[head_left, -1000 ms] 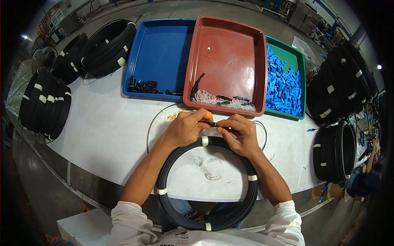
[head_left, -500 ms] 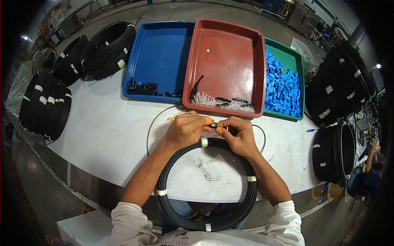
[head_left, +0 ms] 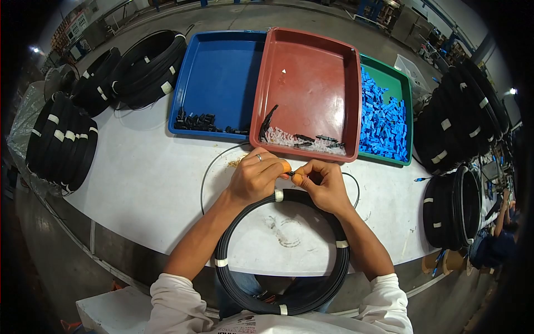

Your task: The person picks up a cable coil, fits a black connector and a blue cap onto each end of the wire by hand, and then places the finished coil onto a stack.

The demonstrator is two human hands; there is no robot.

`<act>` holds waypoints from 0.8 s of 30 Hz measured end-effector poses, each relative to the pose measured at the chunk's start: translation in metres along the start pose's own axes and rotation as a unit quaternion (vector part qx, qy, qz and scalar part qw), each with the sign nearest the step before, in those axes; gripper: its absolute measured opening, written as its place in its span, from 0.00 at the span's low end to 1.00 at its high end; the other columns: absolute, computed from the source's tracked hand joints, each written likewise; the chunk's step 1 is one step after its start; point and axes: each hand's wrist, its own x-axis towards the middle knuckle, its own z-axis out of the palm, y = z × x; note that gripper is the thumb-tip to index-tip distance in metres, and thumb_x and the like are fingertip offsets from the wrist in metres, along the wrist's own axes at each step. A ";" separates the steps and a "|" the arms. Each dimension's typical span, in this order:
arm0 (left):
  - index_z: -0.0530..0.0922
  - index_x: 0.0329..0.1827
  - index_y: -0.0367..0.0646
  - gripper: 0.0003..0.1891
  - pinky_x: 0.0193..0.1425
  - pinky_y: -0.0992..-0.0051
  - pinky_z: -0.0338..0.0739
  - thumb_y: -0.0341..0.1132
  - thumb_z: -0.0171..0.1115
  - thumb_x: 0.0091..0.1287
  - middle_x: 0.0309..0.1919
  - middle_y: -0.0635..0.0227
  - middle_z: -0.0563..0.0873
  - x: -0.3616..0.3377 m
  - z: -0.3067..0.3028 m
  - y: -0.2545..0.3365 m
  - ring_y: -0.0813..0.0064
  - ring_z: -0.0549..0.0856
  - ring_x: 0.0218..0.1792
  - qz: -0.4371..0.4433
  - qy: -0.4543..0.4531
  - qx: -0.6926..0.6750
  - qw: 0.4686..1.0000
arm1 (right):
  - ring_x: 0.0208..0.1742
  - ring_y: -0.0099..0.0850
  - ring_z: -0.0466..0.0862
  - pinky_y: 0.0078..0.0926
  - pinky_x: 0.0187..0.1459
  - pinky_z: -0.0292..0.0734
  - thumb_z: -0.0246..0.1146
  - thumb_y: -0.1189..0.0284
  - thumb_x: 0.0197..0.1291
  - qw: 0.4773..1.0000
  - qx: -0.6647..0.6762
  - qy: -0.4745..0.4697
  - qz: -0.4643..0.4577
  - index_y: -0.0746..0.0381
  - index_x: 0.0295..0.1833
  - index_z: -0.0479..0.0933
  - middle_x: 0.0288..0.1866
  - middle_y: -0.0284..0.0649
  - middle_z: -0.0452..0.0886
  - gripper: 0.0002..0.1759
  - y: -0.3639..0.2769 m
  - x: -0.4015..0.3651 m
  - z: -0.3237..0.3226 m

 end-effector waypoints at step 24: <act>0.81 0.23 0.43 0.05 0.38 0.70 0.64 0.21 0.62 0.48 0.18 0.71 0.82 0.006 0.002 0.003 0.74 0.81 0.23 0.005 0.030 0.069 0.997 | 0.26 0.16 0.73 0.19 0.27 0.67 0.70 0.79 0.61 1.000 -0.015 0.016 -0.004 0.69 0.35 0.82 0.26 0.32 0.81 0.04 -0.006 0.002 0.007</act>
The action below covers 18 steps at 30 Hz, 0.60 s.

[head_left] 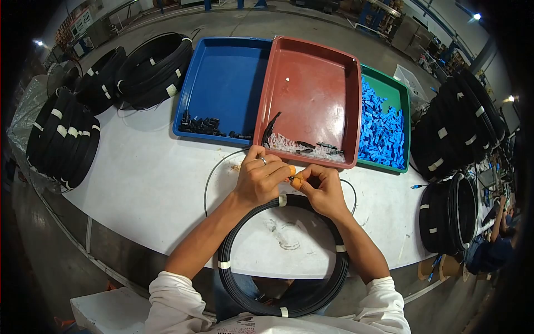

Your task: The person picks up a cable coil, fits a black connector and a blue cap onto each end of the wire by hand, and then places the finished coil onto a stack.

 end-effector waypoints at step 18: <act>0.82 0.23 0.44 0.05 0.42 0.68 0.63 0.22 0.65 0.46 0.16 0.72 0.82 0.000 -0.001 0.003 0.75 0.81 0.20 -0.017 -0.024 0.002 1.000 | 0.31 0.18 0.80 0.20 0.33 0.76 0.68 0.84 0.60 0.999 -0.035 0.002 -0.017 0.70 0.35 0.79 0.32 0.37 0.84 0.04 0.001 -0.002 0.002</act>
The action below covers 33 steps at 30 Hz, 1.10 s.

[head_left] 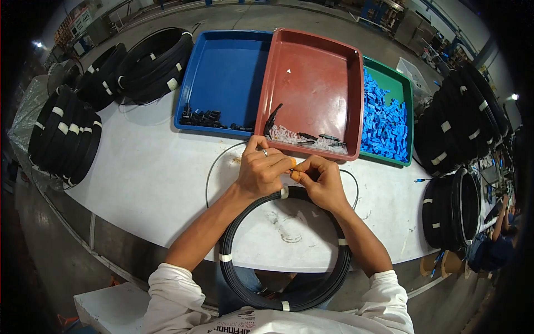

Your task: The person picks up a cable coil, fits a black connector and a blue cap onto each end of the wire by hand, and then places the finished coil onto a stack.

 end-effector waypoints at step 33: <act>0.61 0.68 0.39 0.45 0.53 0.72 0.83 0.29 0.82 0.50 0.41 0.59 0.92 -0.014 -0.007 -0.005 0.65 0.91 0.46 -0.128 0.016 -0.131 0.983 | 0.29 0.36 0.78 0.33 0.35 0.72 0.70 0.86 0.42 0.891 -0.210 0.090 -0.392 0.62 0.37 0.79 0.31 0.36 0.83 0.14 -0.004 0.022 -0.008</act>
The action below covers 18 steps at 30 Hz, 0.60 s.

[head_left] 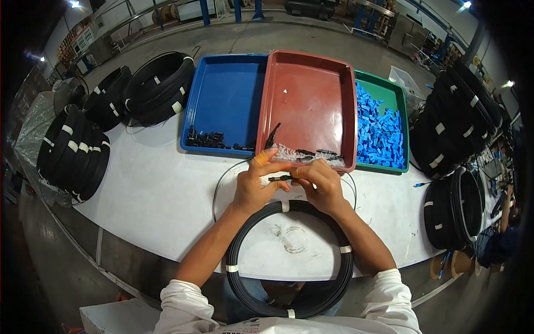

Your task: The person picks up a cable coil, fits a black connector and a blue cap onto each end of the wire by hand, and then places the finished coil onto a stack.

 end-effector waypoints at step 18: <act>0.89 0.34 0.35 0.06 0.36 0.77 0.85 0.23 0.77 0.53 0.31 0.59 0.92 0.001 0.001 0.009 0.71 0.92 0.29 -0.137 -0.038 -0.120 0.982 | 0.33 0.38 0.82 0.33 0.40 0.74 0.67 0.90 0.38 1.000 -0.006 0.014 -0.020 0.63 0.39 0.81 0.37 0.40 0.87 0.19 0.009 -0.019 -0.001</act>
